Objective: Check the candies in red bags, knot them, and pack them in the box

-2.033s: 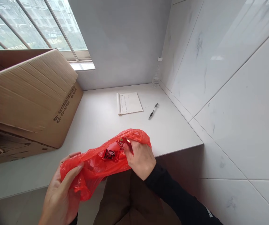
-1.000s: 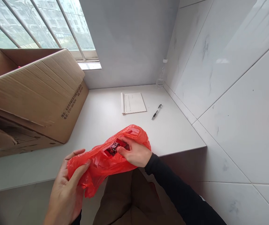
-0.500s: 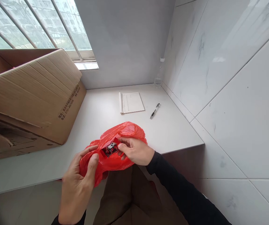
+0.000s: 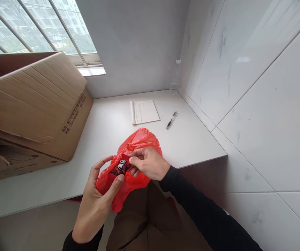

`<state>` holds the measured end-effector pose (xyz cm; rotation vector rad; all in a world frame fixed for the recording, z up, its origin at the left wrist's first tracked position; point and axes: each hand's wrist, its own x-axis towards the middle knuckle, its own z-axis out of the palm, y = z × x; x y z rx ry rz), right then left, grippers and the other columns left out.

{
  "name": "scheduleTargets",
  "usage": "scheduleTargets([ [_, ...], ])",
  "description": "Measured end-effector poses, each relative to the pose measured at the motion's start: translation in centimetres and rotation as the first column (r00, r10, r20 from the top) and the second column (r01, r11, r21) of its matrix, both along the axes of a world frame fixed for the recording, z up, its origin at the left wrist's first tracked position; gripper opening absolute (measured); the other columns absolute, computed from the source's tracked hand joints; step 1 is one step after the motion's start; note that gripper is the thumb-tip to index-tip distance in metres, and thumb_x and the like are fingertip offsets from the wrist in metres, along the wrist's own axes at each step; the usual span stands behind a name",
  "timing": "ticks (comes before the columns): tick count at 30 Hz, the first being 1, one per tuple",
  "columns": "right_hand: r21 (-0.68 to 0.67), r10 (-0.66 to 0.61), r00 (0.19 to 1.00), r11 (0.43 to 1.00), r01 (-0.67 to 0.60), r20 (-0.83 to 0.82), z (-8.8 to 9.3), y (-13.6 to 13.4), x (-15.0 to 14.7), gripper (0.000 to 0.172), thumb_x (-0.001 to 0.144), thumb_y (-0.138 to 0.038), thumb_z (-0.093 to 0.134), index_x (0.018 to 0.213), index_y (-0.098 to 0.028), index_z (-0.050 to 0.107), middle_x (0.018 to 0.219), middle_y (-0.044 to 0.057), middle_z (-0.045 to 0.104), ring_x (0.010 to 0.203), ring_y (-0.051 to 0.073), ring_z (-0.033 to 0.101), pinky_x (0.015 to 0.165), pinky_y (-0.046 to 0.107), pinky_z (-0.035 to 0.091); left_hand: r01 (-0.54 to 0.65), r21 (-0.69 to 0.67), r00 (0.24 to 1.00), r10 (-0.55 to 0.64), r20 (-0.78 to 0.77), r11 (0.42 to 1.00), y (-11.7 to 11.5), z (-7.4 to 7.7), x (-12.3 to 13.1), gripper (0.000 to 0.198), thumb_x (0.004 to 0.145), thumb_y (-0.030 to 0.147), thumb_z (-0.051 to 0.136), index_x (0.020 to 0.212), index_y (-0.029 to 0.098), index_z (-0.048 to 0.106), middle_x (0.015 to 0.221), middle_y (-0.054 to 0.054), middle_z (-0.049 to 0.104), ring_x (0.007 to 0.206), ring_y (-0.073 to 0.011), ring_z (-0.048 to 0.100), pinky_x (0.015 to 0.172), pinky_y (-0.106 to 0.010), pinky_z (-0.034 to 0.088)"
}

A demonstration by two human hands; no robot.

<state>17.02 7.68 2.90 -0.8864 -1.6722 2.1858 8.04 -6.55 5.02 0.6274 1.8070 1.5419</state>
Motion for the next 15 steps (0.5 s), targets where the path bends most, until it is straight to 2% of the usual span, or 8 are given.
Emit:
scheduleTargets([
  [2,-0.003,-0.001,0.999,1.000,0.002,0.041,0.2,0.1,-0.1,0.012,0.090,-0.012,0.060,0.096,-0.009,0.069,0.057,-0.001,0.067,0.052,0.012,0.065,0.056,0.024,0.057,0.002,0.011,1.000,-0.002,-0.012,1.000,0.0,-0.1,0.1,0.051,0.085,0.048,0.069,0.128,0.030,0.051,0.090,-0.002,0.073,0.053,-0.0137,0.062,0.068,-0.033,0.057],
  [4,0.000,0.009,0.998,1.000,-0.009,0.068,0.3,0.2,-0.2,0.012,0.090,-0.010,0.057,0.094,-0.009,0.068,0.055,-0.001,0.066,0.049,0.011,0.064,0.055,0.024,0.056,0.012,0.014,1.000,-0.012,-0.022,1.000,0.0,-0.2,0.0,0.050,0.086,0.049,0.067,0.129,0.030,0.049,0.089,-0.002,0.072,0.052,-0.0130,0.061,0.065,-0.032,0.056],
  [7,0.029,0.020,0.998,0.999,-0.022,0.063,0.5,0.2,-0.2,0.011,0.092,-0.012,0.057,0.089,-0.011,0.067,0.059,-0.001,0.067,0.051,0.010,0.064,0.056,0.023,0.056,0.036,0.010,0.998,-0.035,-0.042,0.999,-0.2,-1.0,-0.7,0.050,0.085,0.046,0.071,0.129,0.031,0.052,0.099,-0.004,0.073,0.075,-0.0186,0.070,0.068,-0.029,0.056],
  [10,0.068,0.007,0.998,0.998,-0.011,0.057,0.7,0.1,0.1,0.009,0.093,-0.017,0.059,0.092,-0.013,0.067,0.062,-0.001,0.068,0.055,0.010,0.065,0.057,0.022,0.057,0.072,0.020,0.988,-0.069,-0.141,0.997,-0.6,-2.2,-1.7,0.039,0.085,0.044,0.071,0.120,0.031,0.064,0.116,-0.004,0.070,0.096,-0.0208,0.068,0.085,-0.030,0.053],
  [12,0.077,-0.007,0.998,0.997,0.003,0.056,0.8,-0.1,0.3,0.011,0.094,-0.019,0.059,0.101,-0.014,0.066,0.065,0.000,0.071,0.056,0.011,0.066,0.058,0.022,0.057,0.099,0.019,0.972,-0.093,-0.218,0.995,-0.8,-2.6,-2.1,0.030,0.087,0.045,0.069,0.113,0.030,0.070,0.116,-0.003,0.070,0.104,-0.0217,0.065,0.092,-0.031,0.049],
  [15,0.096,-0.022,0.999,0.995,0.018,0.038,1.1,-0.2,0.5,0.014,0.093,-0.021,0.061,0.107,-0.018,0.064,0.067,-0.001,0.072,0.053,0.010,0.063,0.056,0.023,0.056,0.102,-0.019,0.953,-0.103,-0.285,0.995,-0.8,-2.3,-1.9,0.029,0.088,0.047,0.067,0.112,0.032,0.072,0.111,-0.002,0.070,0.107,-0.0225,0.063,0.095,-0.032,0.047],
])
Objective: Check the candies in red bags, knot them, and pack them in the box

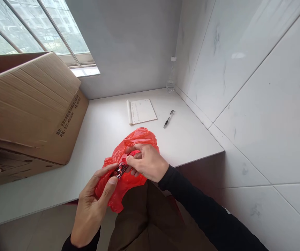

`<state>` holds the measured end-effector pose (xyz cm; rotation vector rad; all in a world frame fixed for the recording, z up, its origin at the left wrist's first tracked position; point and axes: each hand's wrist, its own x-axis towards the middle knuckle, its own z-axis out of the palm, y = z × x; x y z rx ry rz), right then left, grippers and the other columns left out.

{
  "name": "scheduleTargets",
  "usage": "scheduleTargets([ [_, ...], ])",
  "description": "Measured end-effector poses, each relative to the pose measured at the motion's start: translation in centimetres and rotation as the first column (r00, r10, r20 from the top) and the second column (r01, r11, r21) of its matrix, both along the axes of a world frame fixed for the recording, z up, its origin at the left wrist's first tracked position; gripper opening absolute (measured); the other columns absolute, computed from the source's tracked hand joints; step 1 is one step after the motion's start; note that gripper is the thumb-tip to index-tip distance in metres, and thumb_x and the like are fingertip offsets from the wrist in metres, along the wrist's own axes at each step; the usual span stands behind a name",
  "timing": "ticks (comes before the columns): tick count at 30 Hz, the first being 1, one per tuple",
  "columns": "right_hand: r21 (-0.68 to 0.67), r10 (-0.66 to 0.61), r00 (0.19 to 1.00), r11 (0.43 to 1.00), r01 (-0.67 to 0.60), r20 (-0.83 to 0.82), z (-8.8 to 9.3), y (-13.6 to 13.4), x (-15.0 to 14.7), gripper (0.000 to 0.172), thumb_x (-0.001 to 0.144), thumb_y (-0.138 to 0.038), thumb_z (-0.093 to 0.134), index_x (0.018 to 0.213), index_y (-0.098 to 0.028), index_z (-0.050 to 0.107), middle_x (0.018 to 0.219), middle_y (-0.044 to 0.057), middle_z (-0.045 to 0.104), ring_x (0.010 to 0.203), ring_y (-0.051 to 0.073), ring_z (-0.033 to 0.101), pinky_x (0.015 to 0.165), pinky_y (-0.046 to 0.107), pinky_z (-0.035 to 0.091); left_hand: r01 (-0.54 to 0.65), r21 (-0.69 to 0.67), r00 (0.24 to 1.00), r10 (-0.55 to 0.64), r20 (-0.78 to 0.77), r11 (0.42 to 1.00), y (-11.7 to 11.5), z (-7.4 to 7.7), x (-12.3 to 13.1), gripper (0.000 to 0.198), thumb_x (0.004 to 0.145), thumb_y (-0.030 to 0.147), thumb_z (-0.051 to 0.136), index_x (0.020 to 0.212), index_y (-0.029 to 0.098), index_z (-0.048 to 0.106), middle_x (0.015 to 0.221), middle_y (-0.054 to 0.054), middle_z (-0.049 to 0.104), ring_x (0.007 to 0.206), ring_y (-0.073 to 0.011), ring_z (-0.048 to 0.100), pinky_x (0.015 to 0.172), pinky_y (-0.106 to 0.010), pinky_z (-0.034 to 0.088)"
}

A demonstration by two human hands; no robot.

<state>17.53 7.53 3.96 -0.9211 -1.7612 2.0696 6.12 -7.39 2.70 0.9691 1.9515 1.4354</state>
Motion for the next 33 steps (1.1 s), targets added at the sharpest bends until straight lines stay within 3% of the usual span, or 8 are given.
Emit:
scheduleTargets([
  [3,0.040,-0.016,0.998,0.999,0.018,-0.054,0.1,0.0,0.0,0.010,0.095,-0.027,0.061,0.095,-0.018,0.065,0.065,-0.001,0.069,0.055,0.010,0.063,0.057,0.023,0.056,-0.036,-0.023,0.999,0.035,-0.033,0.999,0.1,0.7,0.5,0.029,0.086,0.048,0.069,0.110,0.033,0.073,0.110,-0.001,0.071,0.105,-0.0233,0.063,0.094,-0.034,0.046],
  [8,0.076,0.007,0.993,0.997,0.002,-0.116,-0.2,0.1,0.2,0.027,0.093,-0.042,0.064,0.091,-0.016,0.067,0.075,0.003,0.071,0.067,0.013,0.066,0.066,0.027,0.057,-0.029,-0.047,0.997,0.025,-0.075,0.998,0.0,0.2,0.0,0.039,0.078,0.054,0.075,0.109,0.031,0.073,0.107,-0.002,0.074,0.102,-0.0247,0.065,0.088,-0.032,0.049],
  [12,0.076,0.049,0.987,0.996,-0.038,-0.154,-0.3,0.1,0.4,0.026,0.089,-0.041,0.070,0.098,-0.017,0.067,0.081,0.002,0.071,0.075,0.015,0.066,0.070,0.029,0.056,-0.033,-0.032,0.999,0.033,-0.012,0.999,0.1,-1.0,-1.0,0.032,0.089,0.053,0.064,0.106,0.028,0.074,0.099,-0.002,0.073,0.090,-0.0197,0.064,0.079,-0.026,0.049],
  [17,0.239,0.064,0.976,0.971,-0.012,-0.208,0.1,-0.1,0.4,0.023,0.089,-0.041,0.069,0.089,-0.018,0.069,0.090,0.002,0.069,0.087,0.016,0.065,0.087,0.033,0.054,0.020,0.011,0.995,-0.021,0.095,1.000,0.1,-1.4,-0.8,0.032,0.095,0.049,0.056,0.101,0.025,0.075,0.088,0.000,0.069,0.078,-0.0163,0.054,0.071,-0.024,0.045],
  [23,0.043,0.023,0.974,0.999,-0.013,-0.225,-0.2,-0.7,-0.4,0.035,0.086,-0.050,0.069,0.088,-0.016,0.063,0.086,0.002,0.063,0.076,0.015,0.063,0.055,0.025,0.057,-0.123,0.034,0.991,0.121,0.059,0.992,0.3,-0.7,0.7,0.034,0.093,0.050,0.058,0.081,0.021,0.071,0.064,0.003,0.050,0.064,-0.0139,0.042,0.059,-0.024,0.039],
  [28,-0.011,0.011,0.967,1.000,-0.014,-0.255,-0.5,-0.7,-0.6,0.037,0.084,-0.050,0.071,0.082,-0.015,0.061,0.081,0.001,0.060,0.070,0.012,0.061,0.054,0.023,0.056,-0.147,0.075,0.989,0.144,0.042,0.986,0.6,-0.6,1.3,0.032,0.095,0.049,0.057,0.089,0.022,0.073,0.065,0.002,0.051,0.067,-0.0149,0.046,0.063,-0.024,0.041],
  [33,-0.030,-0.005,0.961,1.000,-0.004,-0.278,-0.4,-0.5,-0.5,0.037,0.081,-0.050,0.075,0.083,-0.014,0.066,0.080,0.002,0.064,0.070,0.012,0.062,0.053,0.022,0.056,-0.138,0.100,0.989,0.133,0.058,0.985,0.4,-1.0,1.1,0.030,0.094,0.047,0.059,0.093,0.022,0.075,0.065,0.003,0.050,0.064,-0.0135,0.041,0.064,-0.024,0.041],
])
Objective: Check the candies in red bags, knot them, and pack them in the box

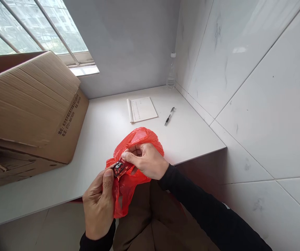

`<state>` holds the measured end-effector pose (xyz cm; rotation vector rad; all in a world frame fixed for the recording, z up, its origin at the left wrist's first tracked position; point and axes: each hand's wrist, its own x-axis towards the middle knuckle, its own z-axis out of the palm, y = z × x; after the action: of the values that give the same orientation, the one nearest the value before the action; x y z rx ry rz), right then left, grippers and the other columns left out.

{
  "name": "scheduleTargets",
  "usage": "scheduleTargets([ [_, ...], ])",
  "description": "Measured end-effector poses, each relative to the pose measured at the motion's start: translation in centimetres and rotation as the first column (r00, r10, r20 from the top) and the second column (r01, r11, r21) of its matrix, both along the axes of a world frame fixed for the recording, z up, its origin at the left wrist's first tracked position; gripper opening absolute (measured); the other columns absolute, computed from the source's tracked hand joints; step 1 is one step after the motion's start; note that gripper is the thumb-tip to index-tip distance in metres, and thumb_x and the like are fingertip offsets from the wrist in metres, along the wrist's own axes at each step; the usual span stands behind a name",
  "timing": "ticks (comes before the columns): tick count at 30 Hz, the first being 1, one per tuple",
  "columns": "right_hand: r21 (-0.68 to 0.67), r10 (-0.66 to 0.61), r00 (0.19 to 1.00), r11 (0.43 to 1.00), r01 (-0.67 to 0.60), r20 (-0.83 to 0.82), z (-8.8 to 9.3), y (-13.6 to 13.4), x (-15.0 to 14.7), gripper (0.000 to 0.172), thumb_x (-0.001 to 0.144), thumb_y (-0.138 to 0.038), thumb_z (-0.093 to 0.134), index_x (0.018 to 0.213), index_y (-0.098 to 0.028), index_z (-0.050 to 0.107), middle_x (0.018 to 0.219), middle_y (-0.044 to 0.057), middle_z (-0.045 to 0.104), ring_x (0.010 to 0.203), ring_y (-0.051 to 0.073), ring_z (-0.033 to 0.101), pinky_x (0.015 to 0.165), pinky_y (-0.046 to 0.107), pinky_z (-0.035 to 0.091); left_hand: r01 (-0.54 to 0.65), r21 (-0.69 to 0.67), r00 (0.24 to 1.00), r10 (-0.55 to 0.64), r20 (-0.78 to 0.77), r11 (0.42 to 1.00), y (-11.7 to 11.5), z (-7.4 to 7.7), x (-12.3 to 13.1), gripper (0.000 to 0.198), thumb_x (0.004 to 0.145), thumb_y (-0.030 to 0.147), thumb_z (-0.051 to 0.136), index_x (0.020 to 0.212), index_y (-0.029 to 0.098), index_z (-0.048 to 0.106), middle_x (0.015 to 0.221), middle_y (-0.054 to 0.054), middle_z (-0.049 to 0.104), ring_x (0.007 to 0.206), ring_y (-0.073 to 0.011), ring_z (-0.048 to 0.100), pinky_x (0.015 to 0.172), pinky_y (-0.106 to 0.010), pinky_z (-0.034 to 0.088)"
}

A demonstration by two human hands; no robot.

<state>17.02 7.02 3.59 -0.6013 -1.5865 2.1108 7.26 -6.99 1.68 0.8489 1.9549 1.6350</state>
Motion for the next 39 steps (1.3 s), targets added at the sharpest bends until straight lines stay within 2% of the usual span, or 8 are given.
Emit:
scheduleTargets([
  [6,-0.028,0.058,0.998,0.998,-0.057,0.028,0.0,0.3,0.9,0.037,0.081,-0.047,0.077,0.099,-0.016,0.072,0.091,0.004,0.072,0.084,0.016,0.068,0.066,0.026,0.061,0.015,0.045,0.992,-0.021,0.127,0.999,-0.3,-0.7,-0.8,0.029,0.095,0.047,0.059,0.094,0.022,0.075,0.072,0.002,0.055,0.070,-0.0138,0.047,0.065,-0.023,0.042],
  [12,0.015,0.011,1.000,1.000,-0.012,0.020,0.3,0.4,1.4,0.037,0.080,-0.050,0.077,0.089,-0.014,0.072,0.078,0.002,0.069,0.067,0.012,0.063,0.060,0.025,0.058,0.075,0.107,0.965,-0.099,0.241,0.991,-0.4,-0.9,-0.8,0.026,0.094,0.045,0.061,0.101,0.024,0.076,0.088,-0.002,0.069,0.082,-0.0174,0.060,0.075,-0.027,0.048],
  [18,0.030,-0.007,1.000,1.000,0.007,0.010,0.6,0.7,1.5,0.037,0.083,-0.052,0.073,0.084,-0.015,0.072,0.075,0.002,0.066,0.066,0.011,0.060,0.058,0.025,0.056,0.096,0.074,0.970,-0.110,0.215,0.993,-0.9,-1.1,-1.0,0.025,0.091,0.039,0.068,0.111,0.025,0.074,0.105,-0.003,0.072,0.095,-0.0186,0.064,0.089,-0.029,0.047],
  [22,0.043,-0.013,1.000,0.999,0.012,0.012,0.5,0.7,1.6,0.033,0.087,-0.048,0.070,0.084,-0.016,0.072,0.074,0.002,0.066,0.067,0.012,0.060,0.061,0.025,0.055,0.096,0.052,0.975,-0.104,0.195,0.994,-0.9,-0.9,-1.0,0.022,0.089,0.038,0.070,0.107,0.025,0.073,0.103,-0.002,0.072,0.094,-0.0184,0.065,0.085,-0.027,0.048],
  [33,0.074,-0.025,0.999,0.997,0.022,0.033,0.7,0.7,1.6,0.039,0.083,-0.055,0.072,0.083,-0.016,0.073,0.072,0.000,0.064,0.065,0.011,0.058,0.062,0.026,0.054,0.104,0.032,0.973,-0.108,0.202,0.994,-0.7,-0.5,-1.0,0.017,0.086,0.038,0.073,0.095,0.023,0.070,0.090,0.001,0.067,0.079,-0.0144,0.062,0.073,-0.024,0.048],
  [39,0.088,-0.031,0.998,0.996,0.027,0.047,0.9,0.7,1.6,0.038,0.084,-0.055,0.071,0.080,-0.017,0.071,0.070,0.000,0.064,0.065,0.012,0.058,0.062,0.026,0.053,0.101,0.041,0.969,-0.108,0.222,0.994,-0.7,-0.5,-1.1,0.017,0.086,0.037,0.073,0.093,0.022,0.070,0.088,0.000,0.065,0.078,-0.0143,0.060,0.074,-0.025,0.048],
])
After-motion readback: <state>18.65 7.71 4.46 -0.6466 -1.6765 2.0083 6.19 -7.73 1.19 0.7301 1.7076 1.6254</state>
